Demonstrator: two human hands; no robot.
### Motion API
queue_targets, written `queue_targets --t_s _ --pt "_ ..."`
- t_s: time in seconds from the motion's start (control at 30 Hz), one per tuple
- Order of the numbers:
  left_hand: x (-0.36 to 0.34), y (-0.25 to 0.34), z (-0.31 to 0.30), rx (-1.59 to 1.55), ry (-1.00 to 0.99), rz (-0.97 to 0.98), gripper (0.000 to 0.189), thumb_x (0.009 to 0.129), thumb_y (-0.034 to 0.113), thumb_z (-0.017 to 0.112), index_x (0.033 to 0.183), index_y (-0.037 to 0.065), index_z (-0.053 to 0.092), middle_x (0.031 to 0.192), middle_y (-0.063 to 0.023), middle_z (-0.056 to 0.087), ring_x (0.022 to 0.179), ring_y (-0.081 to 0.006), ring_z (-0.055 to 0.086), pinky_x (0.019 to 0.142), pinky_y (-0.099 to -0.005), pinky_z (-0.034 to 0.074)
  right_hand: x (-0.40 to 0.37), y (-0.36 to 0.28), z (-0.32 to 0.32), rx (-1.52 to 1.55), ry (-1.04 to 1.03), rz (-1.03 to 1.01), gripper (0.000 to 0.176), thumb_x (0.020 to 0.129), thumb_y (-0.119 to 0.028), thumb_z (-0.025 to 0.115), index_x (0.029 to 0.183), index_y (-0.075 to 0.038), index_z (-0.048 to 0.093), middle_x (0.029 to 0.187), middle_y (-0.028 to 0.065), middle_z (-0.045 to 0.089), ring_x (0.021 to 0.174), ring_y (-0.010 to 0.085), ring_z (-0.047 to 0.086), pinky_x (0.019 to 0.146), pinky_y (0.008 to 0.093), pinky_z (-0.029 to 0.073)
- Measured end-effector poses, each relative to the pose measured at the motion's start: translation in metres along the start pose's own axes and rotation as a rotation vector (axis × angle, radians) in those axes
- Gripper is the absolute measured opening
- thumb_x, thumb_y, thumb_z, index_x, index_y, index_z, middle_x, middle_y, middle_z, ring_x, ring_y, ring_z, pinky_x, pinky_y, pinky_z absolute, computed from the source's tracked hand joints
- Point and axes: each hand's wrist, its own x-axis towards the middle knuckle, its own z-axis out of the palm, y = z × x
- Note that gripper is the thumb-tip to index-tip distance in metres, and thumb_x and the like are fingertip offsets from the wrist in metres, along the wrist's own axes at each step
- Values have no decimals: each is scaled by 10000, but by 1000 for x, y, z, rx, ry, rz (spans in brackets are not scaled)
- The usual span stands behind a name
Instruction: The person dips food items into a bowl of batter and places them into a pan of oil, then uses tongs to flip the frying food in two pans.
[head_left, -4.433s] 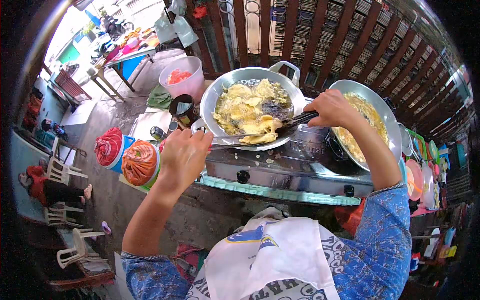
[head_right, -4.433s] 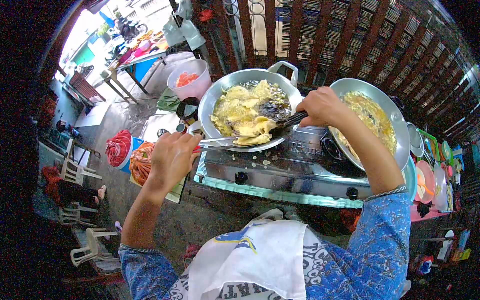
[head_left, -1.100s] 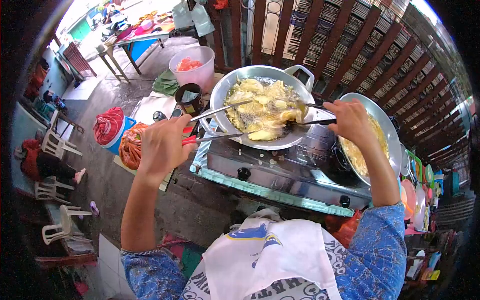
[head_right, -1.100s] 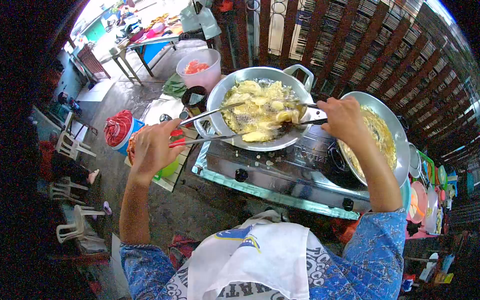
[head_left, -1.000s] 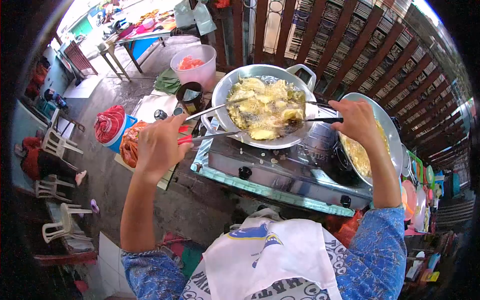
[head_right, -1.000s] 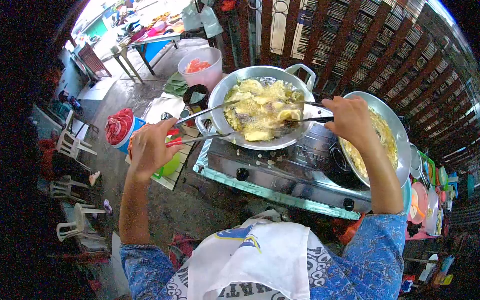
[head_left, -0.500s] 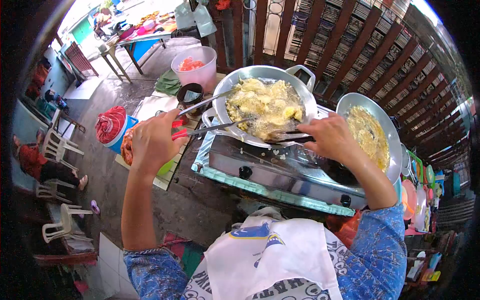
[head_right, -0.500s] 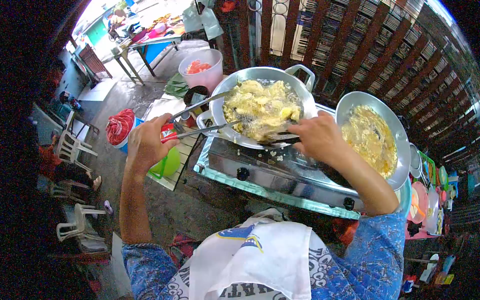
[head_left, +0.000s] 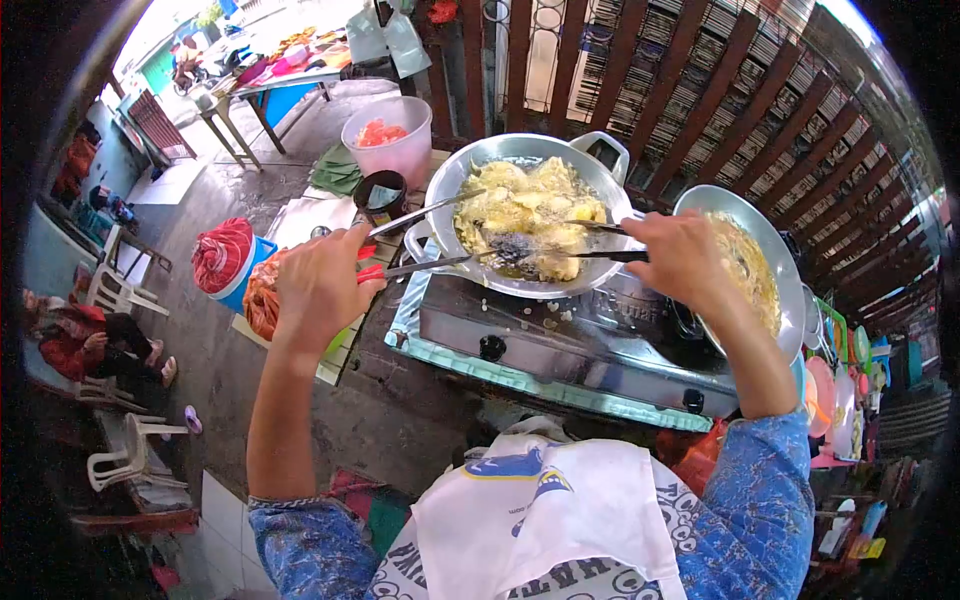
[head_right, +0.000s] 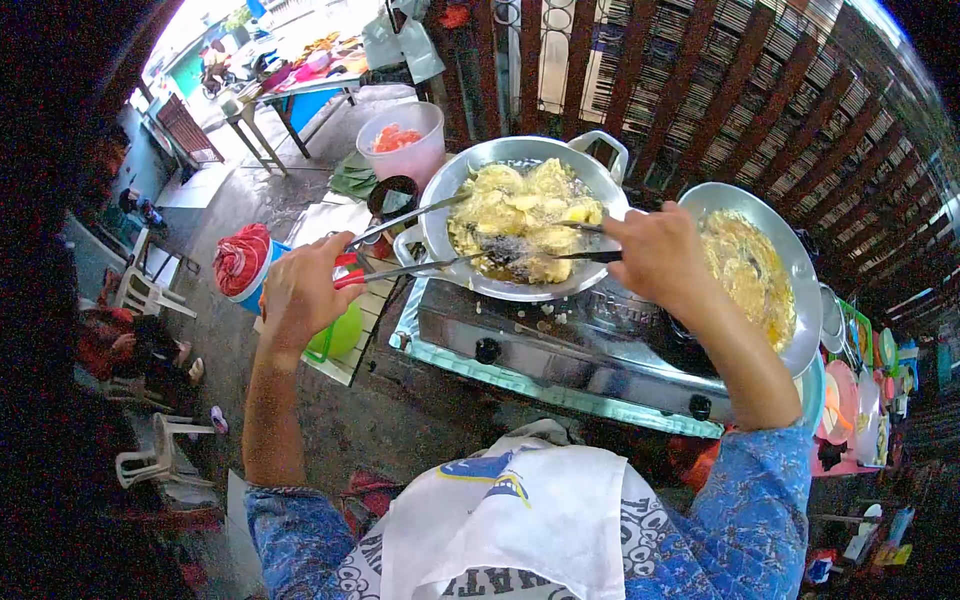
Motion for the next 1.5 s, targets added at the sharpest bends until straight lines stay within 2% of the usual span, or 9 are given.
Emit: queue_targets --t_s 0.1,0.2,0.27,0.47,0.63,1.03,1.13,1.37,1.5 --pt "4 5 5 -31 51 48 491 605 212 762 1037 68 580 871 -99 627 792 -290 605 705 -385 460 15 -15 19 -87 -42 -48 399 652 -317 709 1000 -150 605 786 37 608 751 207 604 721 356 412" --pt "8 9 4 -3 30 51 491 606 199 764 1038 68 569 866 -101 624 794 -285 603 709 -388 461 20 -16 34 -127 -26 -86 295 664 -339 700 851 -142 586 760 46 622 702 190 615 693 348 404" --pt "8 9 4 7 5 44 486 608 205 764 1027 66 561 855 -100 622 795 -282 602 713 -387 462 17 -10 28 -129 -53 -110 355 677 -319 692 994 -181 607 741 18 601 718 194 603 715 352 406" --pt "15 9 9 23 -59 37 528 632 261 750 1087 73 561 938 -111 625 870 -287 601 750 -387 466 -3 33 5 -26 10 -173 298 689 -307 679 968 -224 617 749 15 621 700 187 603 723 351 417" --pt "28 19 23 -2 -35 79 521 630 249 748 1085 80 561 936 -95 626 868 -281 601 763 -383 461 -16 63 -2 -19 -57 -186 392 687 -290 694 1062 -225 602 863 10 629 807 182 589 759 356 403" --pt "58 52 45 3 0 221 500 634 223 739 1077 79 559 885 -88 624 831 -256 603 751 -370 464 -36 100 13 34 34 -198 448 653 -265 717 1081 -225 592 870 20 635 804 192 587 747 353 393" --pt "62 55 52 1 5 252 498 634 223 738 1073 74 555 887 -88 625 824 -258 604 747 -372 465 -35 94 1 44 -126 -69 478 633 -272 726 1089 -214 593 913 42 643 820 205 593 764 361 397" --pt "66 59 54 6 44 290 488 634 230 737 1060 73 559 868 -88 628 810 -258 605 723 -369 464 -31 59 -1 66 55 -29 494 629 -320 721 1079 -163 591 834 57 627 798 237 605 793 379 404" --pt "69 62 50 23 47 297 495 634 238 738 1065 72 559 866 -88 628 802 -254 605 721 -367 462 -19 22 -3 -69 17 -19 461 633 -309 714 1036 -129 583 795 51 615 757 210 610 779 356 395"
